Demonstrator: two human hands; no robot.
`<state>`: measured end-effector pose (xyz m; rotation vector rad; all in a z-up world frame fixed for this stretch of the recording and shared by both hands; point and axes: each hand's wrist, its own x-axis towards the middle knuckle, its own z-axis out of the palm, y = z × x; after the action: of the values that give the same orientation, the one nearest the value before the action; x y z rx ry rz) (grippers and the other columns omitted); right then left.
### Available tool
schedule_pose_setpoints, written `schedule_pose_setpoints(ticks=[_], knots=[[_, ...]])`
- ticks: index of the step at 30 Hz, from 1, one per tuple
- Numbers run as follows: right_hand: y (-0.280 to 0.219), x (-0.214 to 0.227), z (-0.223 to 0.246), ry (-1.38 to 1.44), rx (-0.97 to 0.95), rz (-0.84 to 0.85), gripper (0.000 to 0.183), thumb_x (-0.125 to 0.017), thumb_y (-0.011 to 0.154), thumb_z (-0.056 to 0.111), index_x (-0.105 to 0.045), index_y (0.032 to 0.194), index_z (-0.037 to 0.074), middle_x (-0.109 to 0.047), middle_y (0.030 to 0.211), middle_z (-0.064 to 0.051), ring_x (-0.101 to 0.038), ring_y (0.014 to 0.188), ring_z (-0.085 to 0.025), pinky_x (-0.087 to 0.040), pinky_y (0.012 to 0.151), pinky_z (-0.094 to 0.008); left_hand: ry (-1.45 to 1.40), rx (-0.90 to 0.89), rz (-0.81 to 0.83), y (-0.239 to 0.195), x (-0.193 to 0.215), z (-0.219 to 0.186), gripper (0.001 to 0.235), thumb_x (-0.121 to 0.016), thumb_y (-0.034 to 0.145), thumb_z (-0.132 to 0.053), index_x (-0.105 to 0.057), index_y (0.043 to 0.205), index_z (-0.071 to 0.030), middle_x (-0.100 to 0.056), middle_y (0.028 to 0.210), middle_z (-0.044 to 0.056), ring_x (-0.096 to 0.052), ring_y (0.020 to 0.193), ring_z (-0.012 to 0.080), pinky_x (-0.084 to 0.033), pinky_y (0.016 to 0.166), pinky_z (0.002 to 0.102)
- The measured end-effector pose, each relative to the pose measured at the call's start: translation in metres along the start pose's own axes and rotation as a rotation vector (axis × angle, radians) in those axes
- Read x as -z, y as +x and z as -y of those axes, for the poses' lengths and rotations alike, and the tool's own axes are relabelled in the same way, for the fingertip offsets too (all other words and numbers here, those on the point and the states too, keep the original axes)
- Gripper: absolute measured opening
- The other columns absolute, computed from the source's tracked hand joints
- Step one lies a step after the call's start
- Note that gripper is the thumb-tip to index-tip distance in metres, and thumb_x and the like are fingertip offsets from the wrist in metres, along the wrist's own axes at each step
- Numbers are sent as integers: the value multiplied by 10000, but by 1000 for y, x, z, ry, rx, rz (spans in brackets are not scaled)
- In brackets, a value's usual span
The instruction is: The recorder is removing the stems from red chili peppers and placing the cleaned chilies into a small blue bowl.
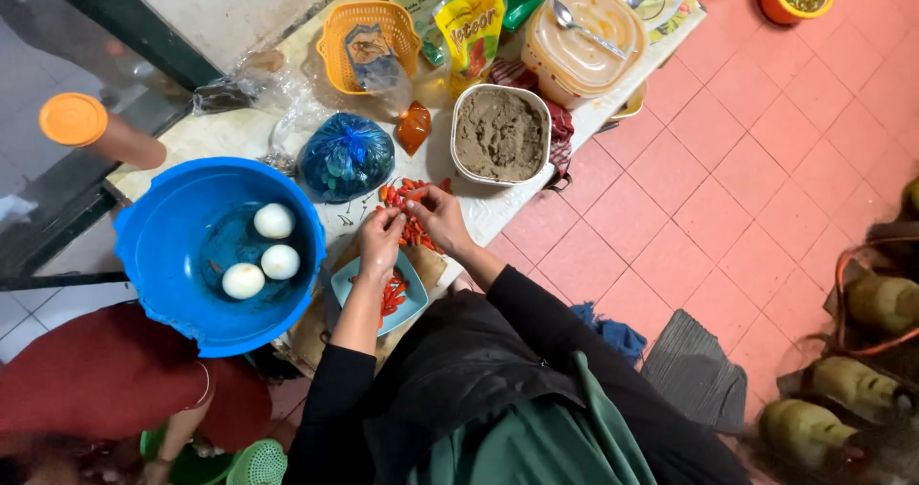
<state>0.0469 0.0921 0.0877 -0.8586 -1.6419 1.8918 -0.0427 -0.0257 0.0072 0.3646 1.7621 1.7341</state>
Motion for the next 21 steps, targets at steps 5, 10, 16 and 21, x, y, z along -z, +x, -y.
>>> schedule_pose_setpoints(ticks=[5,10,16,21], knots=[[-6,9,-19,264,-199,-64,142,-764,894,95,-720,988,-1,-628,636,-61,-601,527,-101,-451,455,-188,30,-31,137,-2,-1,16,141,-701,966,-63,-753,1095,-89,-701,984,70,-622,878,103,-578,707,255],[-27,52,-13,659,-337,-50,100,-714,938,123,-659,966,45,-598,740,-57,-536,599,-91,-341,480,-167,-233,21,220,-32,-51,-28,128,-644,979,-6,-709,1088,-20,-687,880,106,-676,754,121,-609,589,245],[-57,155,-48,884,-299,-39,286,-561,962,285,-620,1107,45,-594,891,-137,-647,763,-227,-448,509,-226,-114,-53,228,-44,-133,-8,136,-629,987,-14,-700,1093,-60,-679,815,54,-540,641,49,-451,514,137],[-96,233,-34,748,-265,-169,322,-641,998,403,-677,1022,84,-653,862,-83,-665,710,-179,-429,472,-164,-72,-162,380,-64,-237,-5,128,-653,987,10,-706,1084,-54,-704,844,84,-573,680,78,-526,572,210]])
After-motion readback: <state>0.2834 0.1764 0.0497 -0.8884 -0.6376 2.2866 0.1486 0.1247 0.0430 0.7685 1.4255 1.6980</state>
